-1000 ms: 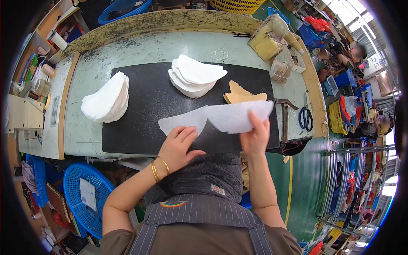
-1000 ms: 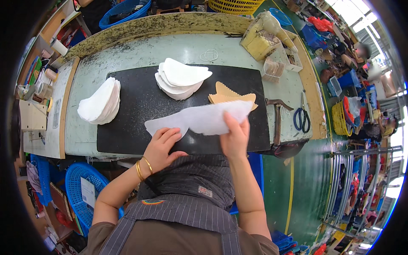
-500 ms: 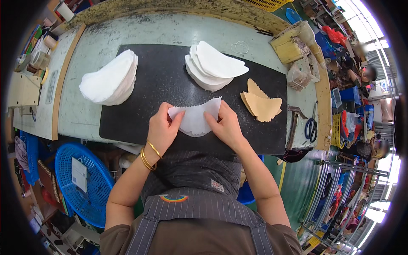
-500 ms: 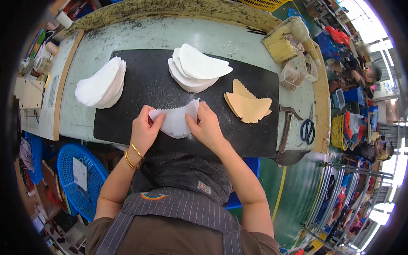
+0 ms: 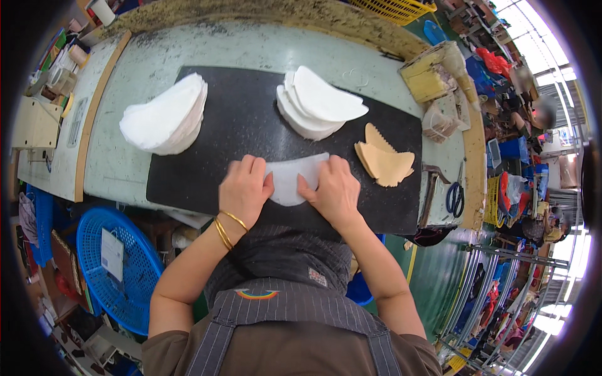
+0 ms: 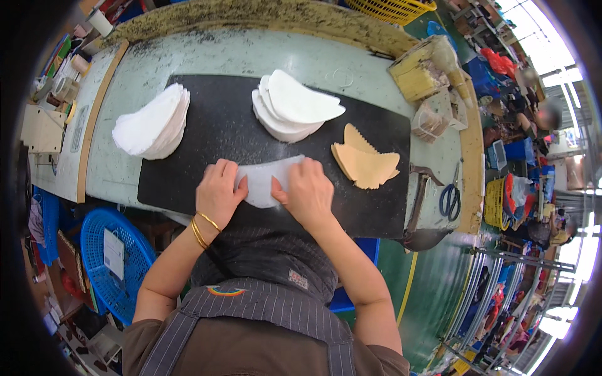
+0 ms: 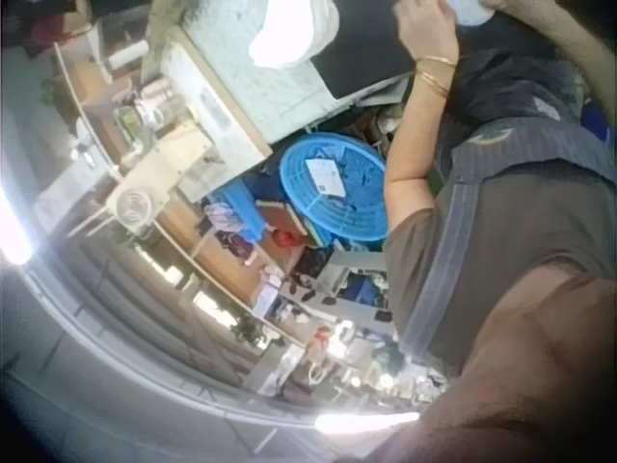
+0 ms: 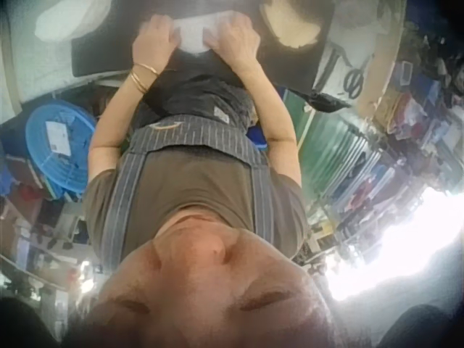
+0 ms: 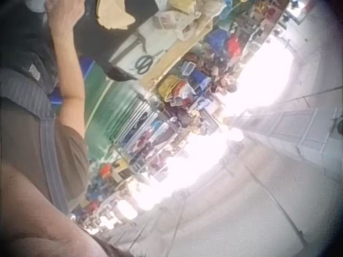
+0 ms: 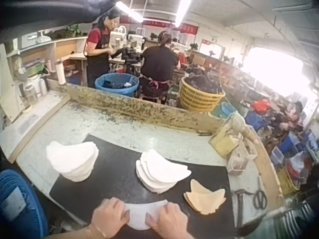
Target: The worker is sorting and stacking white and tan shoe components on a workstation.
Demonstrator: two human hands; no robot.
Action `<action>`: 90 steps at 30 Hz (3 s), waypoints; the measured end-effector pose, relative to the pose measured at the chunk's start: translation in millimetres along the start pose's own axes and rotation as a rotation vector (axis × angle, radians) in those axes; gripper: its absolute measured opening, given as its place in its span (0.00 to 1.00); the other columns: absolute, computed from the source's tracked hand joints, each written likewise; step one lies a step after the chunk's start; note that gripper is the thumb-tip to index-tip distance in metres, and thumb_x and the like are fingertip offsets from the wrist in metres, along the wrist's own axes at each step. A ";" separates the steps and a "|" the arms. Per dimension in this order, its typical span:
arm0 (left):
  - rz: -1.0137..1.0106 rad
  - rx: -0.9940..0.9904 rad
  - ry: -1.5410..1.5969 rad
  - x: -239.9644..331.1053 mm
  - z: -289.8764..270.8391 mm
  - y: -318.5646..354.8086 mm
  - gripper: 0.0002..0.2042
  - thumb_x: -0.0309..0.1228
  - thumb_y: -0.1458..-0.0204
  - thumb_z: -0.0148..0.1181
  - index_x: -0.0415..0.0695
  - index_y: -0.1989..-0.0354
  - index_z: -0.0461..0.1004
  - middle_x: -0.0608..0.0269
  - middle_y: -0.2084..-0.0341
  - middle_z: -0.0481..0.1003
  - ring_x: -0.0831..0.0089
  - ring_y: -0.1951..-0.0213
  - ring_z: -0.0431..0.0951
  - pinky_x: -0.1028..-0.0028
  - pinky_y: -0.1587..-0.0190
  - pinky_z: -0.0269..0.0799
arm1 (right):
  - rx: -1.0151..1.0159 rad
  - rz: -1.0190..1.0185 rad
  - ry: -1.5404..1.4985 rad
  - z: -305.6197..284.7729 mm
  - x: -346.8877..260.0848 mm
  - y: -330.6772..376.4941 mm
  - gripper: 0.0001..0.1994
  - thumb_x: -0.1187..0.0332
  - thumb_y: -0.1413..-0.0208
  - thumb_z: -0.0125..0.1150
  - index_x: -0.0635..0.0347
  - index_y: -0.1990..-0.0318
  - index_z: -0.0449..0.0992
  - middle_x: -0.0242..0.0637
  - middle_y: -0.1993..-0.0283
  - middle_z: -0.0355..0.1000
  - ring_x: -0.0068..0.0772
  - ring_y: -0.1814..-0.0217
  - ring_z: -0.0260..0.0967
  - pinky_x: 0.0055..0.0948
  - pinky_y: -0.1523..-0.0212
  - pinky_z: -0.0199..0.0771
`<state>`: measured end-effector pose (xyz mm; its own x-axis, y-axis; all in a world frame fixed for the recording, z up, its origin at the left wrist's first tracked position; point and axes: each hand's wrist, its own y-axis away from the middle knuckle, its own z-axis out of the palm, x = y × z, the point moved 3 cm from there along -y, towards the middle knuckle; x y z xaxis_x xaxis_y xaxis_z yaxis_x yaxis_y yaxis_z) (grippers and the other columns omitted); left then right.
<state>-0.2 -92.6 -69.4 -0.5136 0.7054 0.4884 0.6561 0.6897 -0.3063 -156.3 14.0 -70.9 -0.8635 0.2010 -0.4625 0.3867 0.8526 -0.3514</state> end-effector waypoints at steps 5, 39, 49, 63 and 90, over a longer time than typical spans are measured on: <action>0.217 0.097 -0.165 21.3 -2.2 3.3 0.22 0.34 0.59 0.63 0.41 0.55 0.67 0.54 0.56 0.66 0.53 0.53 0.65 0.59 0.52 0.62 | 0.298 0.089 0.342 -63.3 34.4 17.6 0.10 0.66 0.54 0.63 0.59 0.69 0.69 0.39 0.69 0.66 0.43 0.67 0.66 0.36 0.71 0.69; 0.276 -0.305 1.044 153.5 34.7 -34.9 0.19 0.40 0.45 0.57 0.35 0.53 0.68 0.53 0.55 0.72 0.64 0.53 0.72 0.68 0.51 0.67 | 0.480 -0.198 0.359 -112.0 13.8 38.2 0.15 0.74 0.57 0.63 0.64 0.58 0.78 0.39 0.63 0.70 0.38 0.67 0.67 0.29 0.67 0.69; -0.280 -0.468 1.668 114.0 10.5 -13.0 0.10 0.24 0.41 0.50 0.34 0.54 0.72 0.58 0.63 0.76 0.76 0.61 0.77 0.77 0.55 0.75 | 0.324 -0.042 -0.280 -113.0 -28.1 26.9 0.15 0.79 0.56 0.64 0.63 0.56 0.77 0.39 0.64 0.74 0.36 0.65 0.72 0.27 0.64 0.73; 0.294 -0.167 1.004 151.9 -6.6 -2.1 0.08 0.20 0.47 0.55 0.38 0.58 0.74 0.56 0.68 0.79 0.73 0.69 0.79 0.79 0.66 0.72 | 0.510 0.168 -0.067 -133.7 -33.1 56.0 0.07 0.81 0.55 0.62 0.67 0.67 0.75 0.40 0.72 0.73 0.30 0.74 0.72 0.24 0.71 0.73; -0.324 -0.663 1.289 22.4 -6.1 -8.8 0.14 0.24 0.49 0.60 0.40 0.53 0.70 0.63 0.58 0.73 0.79 0.56 0.72 0.79 0.55 0.68 | 0.169 0.549 -1.130 -71.2 -6.5 44.5 0.13 0.76 0.50 0.61 0.60 0.60 0.64 0.32 0.64 0.68 0.19 0.62 0.66 0.21 0.61 0.67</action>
<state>-14.1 -83.8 -50.8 -0.0840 -0.3319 0.9396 0.9200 0.3364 0.2011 -156.6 85.0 -25.6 0.1473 -0.0862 -0.9853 0.7133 0.6994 0.0454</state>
